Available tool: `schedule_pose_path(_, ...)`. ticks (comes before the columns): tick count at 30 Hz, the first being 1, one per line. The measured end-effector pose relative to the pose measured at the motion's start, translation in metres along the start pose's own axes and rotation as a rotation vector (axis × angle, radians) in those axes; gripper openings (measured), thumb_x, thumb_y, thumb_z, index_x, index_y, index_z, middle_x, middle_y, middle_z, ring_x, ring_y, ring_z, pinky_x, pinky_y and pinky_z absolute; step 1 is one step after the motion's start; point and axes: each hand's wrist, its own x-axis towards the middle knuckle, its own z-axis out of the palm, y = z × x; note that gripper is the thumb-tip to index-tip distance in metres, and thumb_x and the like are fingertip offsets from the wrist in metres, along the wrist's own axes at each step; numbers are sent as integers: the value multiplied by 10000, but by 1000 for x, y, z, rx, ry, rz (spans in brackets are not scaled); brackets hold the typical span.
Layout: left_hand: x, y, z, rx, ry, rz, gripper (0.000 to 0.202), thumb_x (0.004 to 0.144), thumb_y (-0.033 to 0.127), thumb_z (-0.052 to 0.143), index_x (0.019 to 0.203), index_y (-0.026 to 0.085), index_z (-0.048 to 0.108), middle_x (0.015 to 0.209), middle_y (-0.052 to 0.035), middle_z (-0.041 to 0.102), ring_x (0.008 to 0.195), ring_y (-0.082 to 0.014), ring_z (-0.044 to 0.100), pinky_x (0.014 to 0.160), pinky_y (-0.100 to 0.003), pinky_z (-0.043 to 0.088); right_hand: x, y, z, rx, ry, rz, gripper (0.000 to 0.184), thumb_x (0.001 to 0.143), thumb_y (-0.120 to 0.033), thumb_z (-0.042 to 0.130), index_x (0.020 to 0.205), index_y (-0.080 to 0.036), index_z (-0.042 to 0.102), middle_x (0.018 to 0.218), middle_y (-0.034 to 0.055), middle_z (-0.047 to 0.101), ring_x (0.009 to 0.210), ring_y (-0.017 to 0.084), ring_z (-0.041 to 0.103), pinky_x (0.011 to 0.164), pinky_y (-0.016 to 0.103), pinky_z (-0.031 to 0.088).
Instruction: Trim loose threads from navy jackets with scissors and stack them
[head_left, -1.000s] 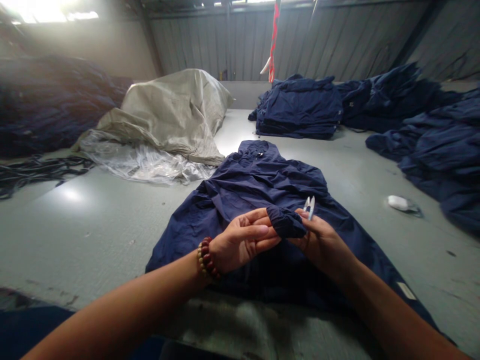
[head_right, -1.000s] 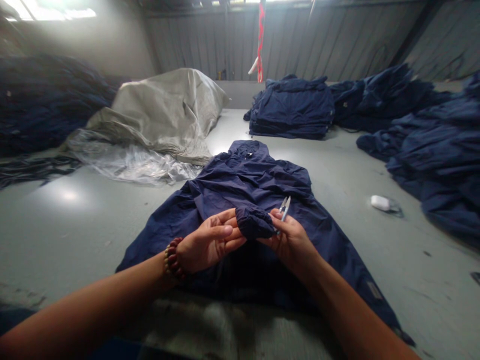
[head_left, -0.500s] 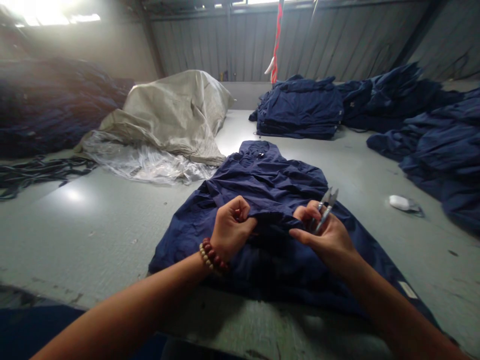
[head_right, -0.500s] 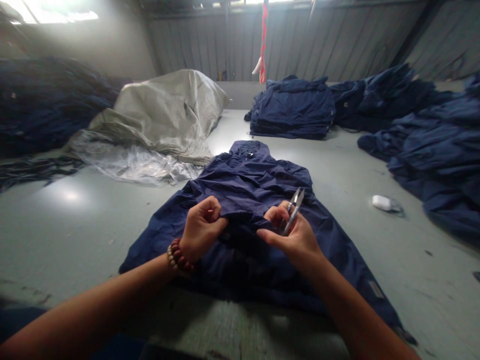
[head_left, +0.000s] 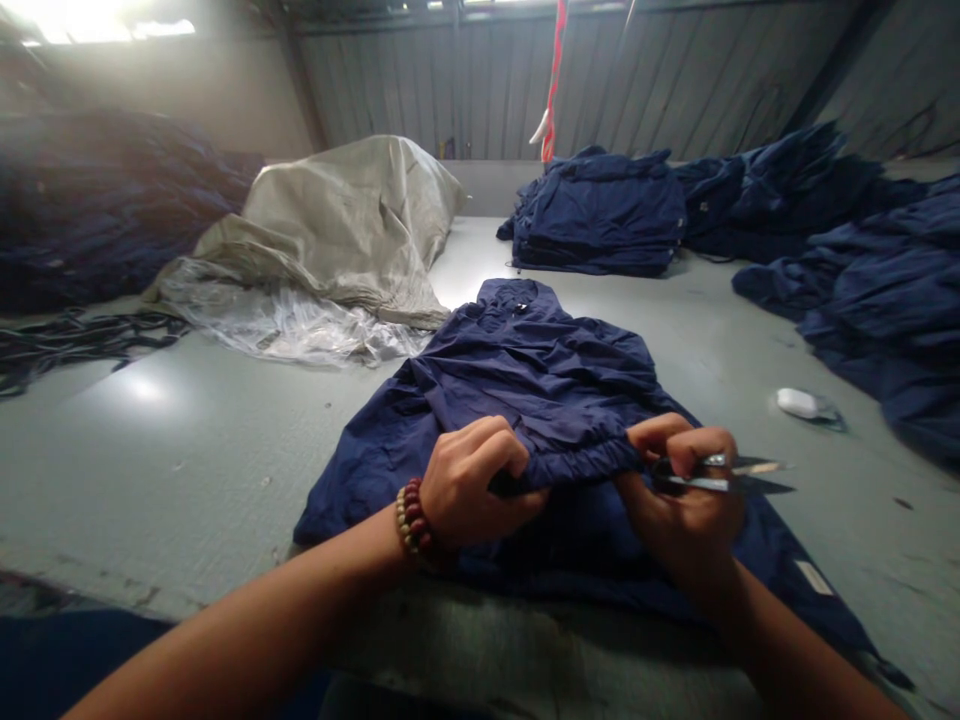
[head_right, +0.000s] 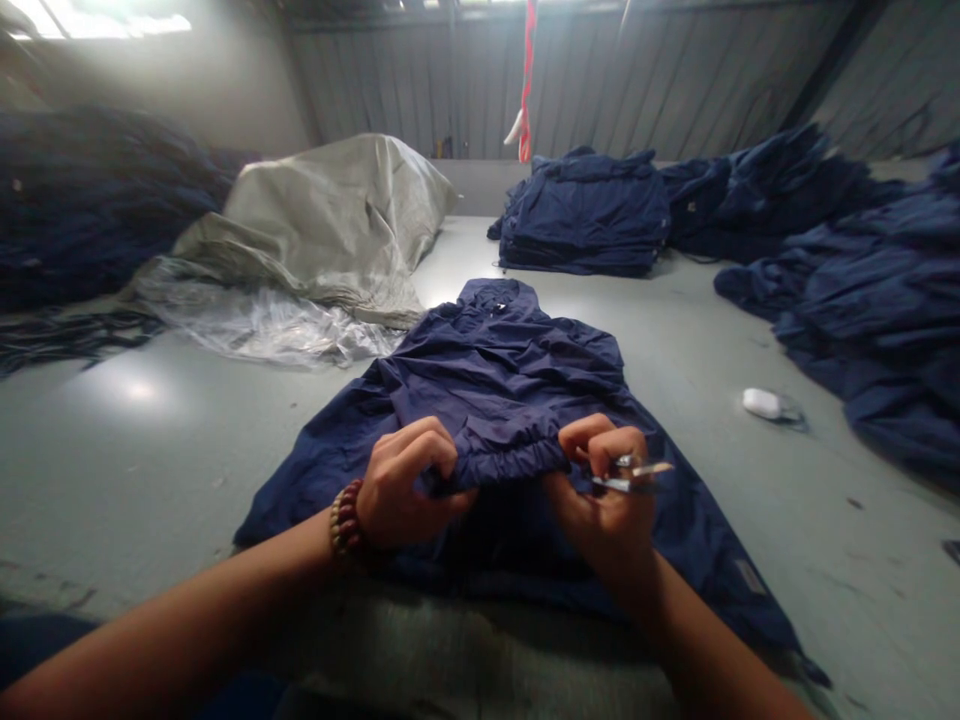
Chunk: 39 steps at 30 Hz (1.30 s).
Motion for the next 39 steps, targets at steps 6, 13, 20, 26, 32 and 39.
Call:
schedule_pose_path(6, -1, 2, 1, -18, 17, 42, 410, 747, 396, 889, 703, 240, 513, 725, -24, 602, 661, -165, 526, 660, -296, 402, 2, 0, -1, 94, 7, 71, 435, 867, -258, 772, 849, -297, 338, 810, -23, 591, 667, 166, 553, 568, 304, 437)
schedule_pose_path(13, 1, 9, -1, -54, 20, -19, 90, 912, 296, 733, 921, 215, 695, 804, -49, 651, 726, -173, 599, 717, -288, 476, 3, -2, 0, -17, 33, 102, 417, 889, -281, 738, 832, -291, 325, 809, -14, 582, 689, 170, 538, 628, 324, 435)
schedule_pose_path(20, 1, 14, 4, 65, 20, 133, 151, 896, 283, 768, 1020, 200, 788, 818, -53, 708, 685, -144, 636, 652, -252, 502, 3, 2, 2, 19, 8, 41, 368, 910, -240, 694, 830, -285, 338, 811, -9, 582, 687, 171, 534, 648, 345, 429)
schedule_pose_path(26, 2, 11, 9, 79, 56, 206, 41, 932, 187, 731, 908, 176, 763, 792, -29, 698, 693, -119, 630, 660, -234, 490, 1, 0, 4, 9, 11, 45, 391, 886, -229, 716, 828, -290, 334, 798, -1, 576, 668, 174, 535, 609, 348, 440)
schedule_pose_path(32, 4, 8, 7, -115, -33, -116, 76, 993, 196, 647, 932, 181, 691, 881, -16, 638, 751, -120, 575, 702, -240, 468, 8, 2, -3, 6, -127, 81, 389, 868, -262, 735, 835, -285, 348, 857, 1, 589, 754, 179, 603, 621, 315, 486)
schedule_pose_path(39, 1, -16, 22, -194, -168, -319, 102, 932, 123, 668, 846, 176, 659, 868, 0, 645, 777, -130, 557, 732, -255, 425, 32, 11, -32, 84, -607, 213, 543, 939, -794, 442, 825, -265, 411, 703, -36, 411, 573, 139, 370, 491, 299, 333)
